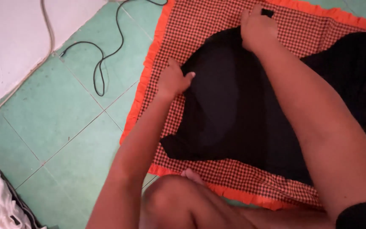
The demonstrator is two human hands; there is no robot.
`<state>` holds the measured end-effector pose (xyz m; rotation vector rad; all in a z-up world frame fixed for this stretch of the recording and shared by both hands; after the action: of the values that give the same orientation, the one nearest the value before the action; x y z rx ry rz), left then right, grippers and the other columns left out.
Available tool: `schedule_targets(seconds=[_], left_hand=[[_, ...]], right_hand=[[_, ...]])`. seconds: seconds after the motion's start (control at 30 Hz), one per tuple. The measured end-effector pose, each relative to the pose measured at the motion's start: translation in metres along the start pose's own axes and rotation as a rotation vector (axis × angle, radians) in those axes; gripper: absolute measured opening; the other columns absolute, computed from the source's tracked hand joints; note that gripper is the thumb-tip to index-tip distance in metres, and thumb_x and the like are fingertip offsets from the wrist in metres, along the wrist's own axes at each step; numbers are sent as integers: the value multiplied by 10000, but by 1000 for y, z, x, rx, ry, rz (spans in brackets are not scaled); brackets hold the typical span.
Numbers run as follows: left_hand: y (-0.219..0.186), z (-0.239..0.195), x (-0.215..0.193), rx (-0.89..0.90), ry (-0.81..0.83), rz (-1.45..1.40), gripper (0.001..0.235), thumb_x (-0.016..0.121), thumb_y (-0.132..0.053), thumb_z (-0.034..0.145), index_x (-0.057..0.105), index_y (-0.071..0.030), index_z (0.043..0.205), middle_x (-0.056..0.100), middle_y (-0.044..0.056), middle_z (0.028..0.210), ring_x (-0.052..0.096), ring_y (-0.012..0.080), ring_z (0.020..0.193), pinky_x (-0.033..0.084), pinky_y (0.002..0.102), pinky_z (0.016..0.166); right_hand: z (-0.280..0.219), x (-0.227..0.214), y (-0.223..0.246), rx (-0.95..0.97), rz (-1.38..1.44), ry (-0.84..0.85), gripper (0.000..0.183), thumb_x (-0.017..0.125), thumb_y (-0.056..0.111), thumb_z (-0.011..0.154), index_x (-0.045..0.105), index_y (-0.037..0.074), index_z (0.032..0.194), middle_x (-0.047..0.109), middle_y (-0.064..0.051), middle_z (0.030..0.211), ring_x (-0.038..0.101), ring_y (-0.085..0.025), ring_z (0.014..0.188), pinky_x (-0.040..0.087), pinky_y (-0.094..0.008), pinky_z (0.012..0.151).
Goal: Folding a black t-shirt into a neat rectangle on a checkered mat.
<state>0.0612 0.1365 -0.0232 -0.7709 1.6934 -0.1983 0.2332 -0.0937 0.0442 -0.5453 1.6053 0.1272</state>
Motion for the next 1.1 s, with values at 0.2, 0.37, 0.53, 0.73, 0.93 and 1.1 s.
schedule_targets(seconds=[0.2, 0.37, 0.53, 0.73, 0.93, 1.1], left_hand=[[16, -68, -10, -65, -47, -305, 555, 853, -399, 798, 523, -82, 1112, 704, 38, 819, 712, 298, 838, 508, 460, 723], [31, -70, -1, -59, -129, -204, 389, 756, -513, 833, 566, -191, 723, 646, -41, 668, 679, 244, 701, 464, 461, 612], [35, -77, -2, 13, -227, -324, 435, 654, -526, 922, 502, -172, 721, 556, -9, 624, 602, 260, 619, 412, 459, 604], [40, -95, -5, 59, -373, -248, 324, 549, -437, 1039, 457, -129, 1003, 626, 140, 662, 612, 435, 541, 381, 537, 447], [50, -90, -7, 101, -330, -186, 384, 635, -484, 985, 590, -104, 1007, 660, 110, 701, 648, 387, 583, 432, 508, 495], [57, -89, -4, 101, -167, -301, 380, 754, -419, 778, 593, -119, 948, 635, 19, 655, 674, 335, 676, 472, 495, 628]], right_hand=[[18, 18, 53, -300, 408, 67, 737, 881, 228, 802, 547, 54, 1436, 469, -204, 1369, 554, -485, 1158, 499, -578, 914], [70, 71, 52, -362, 287, -161, 466, 764, 144, 672, 797, 173, 1136, 693, -208, 990, 657, -427, 1001, 540, -489, 854], [77, 56, 47, -113, 514, -98, 453, 834, -122, 688, 786, 87, 1087, 730, -179, 965, 695, -397, 839, 586, -504, 551], [149, 143, 32, -195, 286, -92, 252, 916, 150, 894, 713, 58, 776, 655, -96, 641, 651, -281, 657, 502, -443, 533], [52, 7, 104, -127, 446, 431, 705, 469, -55, 747, 486, 63, 1441, 747, -191, 717, 689, -300, 515, 539, -431, 423], [49, 4, 100, -190, 305, 323, 660, 725, -123, 643, 643, 25, 1281, 732, -200, 813, 696, -325, 530, 547, -466, 463]])
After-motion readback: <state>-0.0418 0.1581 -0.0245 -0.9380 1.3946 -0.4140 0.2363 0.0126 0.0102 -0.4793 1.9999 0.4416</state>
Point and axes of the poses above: each hand's wrist, its own z-axis towards the middle knuckle, its own x-axis out of the palm, y = z × x, the point moved 6 cm from there along z, towards the middle knuckle
